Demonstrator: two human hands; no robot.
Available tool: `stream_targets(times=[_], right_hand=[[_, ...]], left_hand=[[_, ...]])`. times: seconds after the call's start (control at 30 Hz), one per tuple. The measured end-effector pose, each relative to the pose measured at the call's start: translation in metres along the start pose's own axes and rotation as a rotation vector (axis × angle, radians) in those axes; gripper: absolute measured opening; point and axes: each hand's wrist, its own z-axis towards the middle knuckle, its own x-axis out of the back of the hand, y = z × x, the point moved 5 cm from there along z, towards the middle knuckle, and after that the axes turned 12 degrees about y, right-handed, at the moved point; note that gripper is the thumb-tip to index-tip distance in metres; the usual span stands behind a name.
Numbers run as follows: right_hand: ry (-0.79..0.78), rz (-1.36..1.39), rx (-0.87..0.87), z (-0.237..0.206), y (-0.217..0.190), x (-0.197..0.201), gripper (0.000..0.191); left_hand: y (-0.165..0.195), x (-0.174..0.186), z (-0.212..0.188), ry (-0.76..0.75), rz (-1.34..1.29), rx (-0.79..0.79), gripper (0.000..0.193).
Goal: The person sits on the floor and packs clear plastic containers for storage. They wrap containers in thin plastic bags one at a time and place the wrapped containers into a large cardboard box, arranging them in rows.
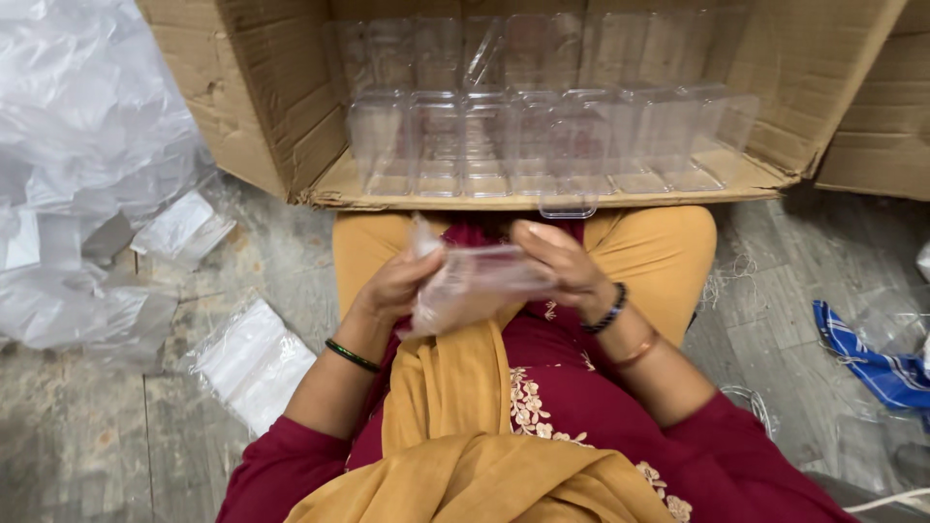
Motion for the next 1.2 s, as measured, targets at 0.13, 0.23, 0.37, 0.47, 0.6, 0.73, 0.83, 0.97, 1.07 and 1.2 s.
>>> stream_targets(times=[0.13,0.23,0.37,0.47,0.6,0.73,0.83,0.97,1.07,1.2], right_hand=[[0.413,-0.891,0.108,-0.045,-0.078,0.043,0.037],[0.729,-1.276,0.542,-0.041,-0.138,0.068,0.028],[1.220,-1.714,0.662,0.011,-0.174,0.113,0.037],[1.104,-1.324,0.715,0.025,-0.145,0.134,0.049],[0.830,-0.876,0.596,0.021,-0.065,0.105,0.046],[0.505,-0.872,0.434,0.051,0.023,0.024,0.037],[0.339,-0.925,0.433,0.077,0.067,-0.024,0.032],[0.312,-0.874,0.282,0.118,0.098,-0.024,0.026],[0.091,-0.906,0.330,0.153,0.124,-0.018,0.023],[0.042,-1.272,0.380,0.177,0.147,-0.002,0.016]], left_hand=[[0.030,-0.007,0.026,-0.468,0.014,-0.145,0.011],[0.014,0.003,0.134,0.077,0.161,-0.191,0.024],[-0.016,-0.011,0.231,0.596,0.470,-0.540,0.031],[-0.031,-0.009,0.227,0.630,0.356,-0.433,0.041],[-0.030,0.023,0.130,0.541,0.053,-0.225,0.041],[-0.014,0.066,0.035,0.597,-0.121,-0.327,0.032],[-0.003,0.106,-0.011,0.593,-0.107,-0.330,0.035],[-0.031,0.142,-0.051,0.353,-0.236,-0.052,0.058],[-0.070,0.165,-0.085,0.138,-0.260,0.100,0.074],[-0.077,0.243,-0.104,0.451,-0.211,0.043,0.088]])
